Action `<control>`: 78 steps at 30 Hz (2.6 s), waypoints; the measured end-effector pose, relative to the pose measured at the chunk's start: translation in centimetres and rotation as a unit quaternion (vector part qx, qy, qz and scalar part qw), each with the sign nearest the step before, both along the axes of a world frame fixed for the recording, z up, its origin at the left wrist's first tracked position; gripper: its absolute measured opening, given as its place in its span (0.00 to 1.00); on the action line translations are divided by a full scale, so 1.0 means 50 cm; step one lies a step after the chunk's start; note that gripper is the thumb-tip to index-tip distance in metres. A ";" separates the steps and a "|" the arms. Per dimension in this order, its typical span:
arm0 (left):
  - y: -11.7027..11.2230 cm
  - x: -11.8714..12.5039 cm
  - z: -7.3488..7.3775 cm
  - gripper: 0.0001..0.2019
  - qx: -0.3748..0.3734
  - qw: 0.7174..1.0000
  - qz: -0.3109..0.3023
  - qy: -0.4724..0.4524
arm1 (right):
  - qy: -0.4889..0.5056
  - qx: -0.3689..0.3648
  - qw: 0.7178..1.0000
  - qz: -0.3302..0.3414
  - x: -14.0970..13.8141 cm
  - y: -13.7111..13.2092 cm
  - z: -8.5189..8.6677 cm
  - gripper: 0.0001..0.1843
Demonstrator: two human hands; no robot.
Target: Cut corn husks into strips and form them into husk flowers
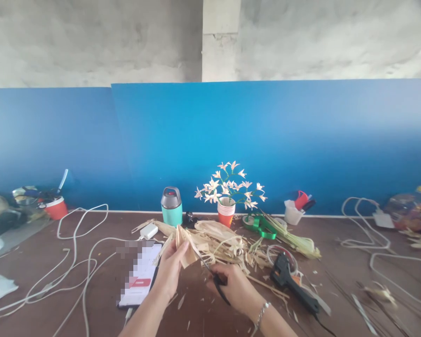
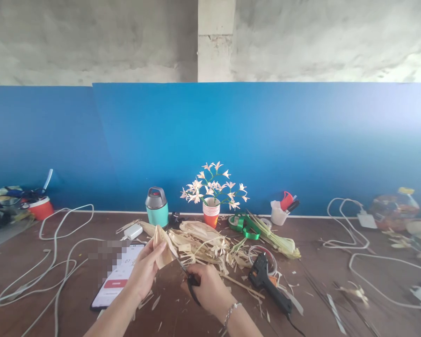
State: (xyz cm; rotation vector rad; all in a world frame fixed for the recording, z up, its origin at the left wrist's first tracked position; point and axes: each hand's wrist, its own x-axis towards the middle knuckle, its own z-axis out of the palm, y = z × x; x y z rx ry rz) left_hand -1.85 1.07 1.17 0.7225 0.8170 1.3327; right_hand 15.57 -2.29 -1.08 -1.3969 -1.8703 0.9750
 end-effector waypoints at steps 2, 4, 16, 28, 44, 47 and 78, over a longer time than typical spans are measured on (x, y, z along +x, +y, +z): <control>0.000 0.001 -0.002 0.23 0.017 1.000 -0.004 0.005 | 0.003 -0.001 1.000 -0.003 -0.001 0.001 -0.001 0.04; -0.001 0.001 -0.004 0.23 0.024 1.000 -0.009 0.008 | 0.007 -0.002 1.000 -0.006 -0.001 0.002 0.000 0.04; -0.002 0.001 -0.013 0.23 0.013 1.000 -0.005 -0.024 | -0.003 0.018 1.000 -0.022 -0.005 -0.001 0.015 0.05; -0.009 0.014 -0.011 0.22 -0.013 0.999 -0.007 -0.049 | 0.037 -0.019 0.999 -0.027 -0.009 -0.004 0.010 0.04; -0.016 0.024 -0.016 0.20 -0.023 0.996 -0.029 -0.086 | 0.104 -0.050 0.993 -0.020 -0.020 -0.007 0.023 0.06; -0.018 0.026 -0.014 0.20 -0.030 0.995 -0.026 -0.089 | 0.121 -0.057 0.991 -0.019 -0.020 -0.005 0.016 0.08; -0.022 0.034 -0.027 0.21 -0.026 0.996 -0.034 -0.079 | 0.152 -0.007 0.988 -0.026 -0.034 -0.001 -0.014 0.04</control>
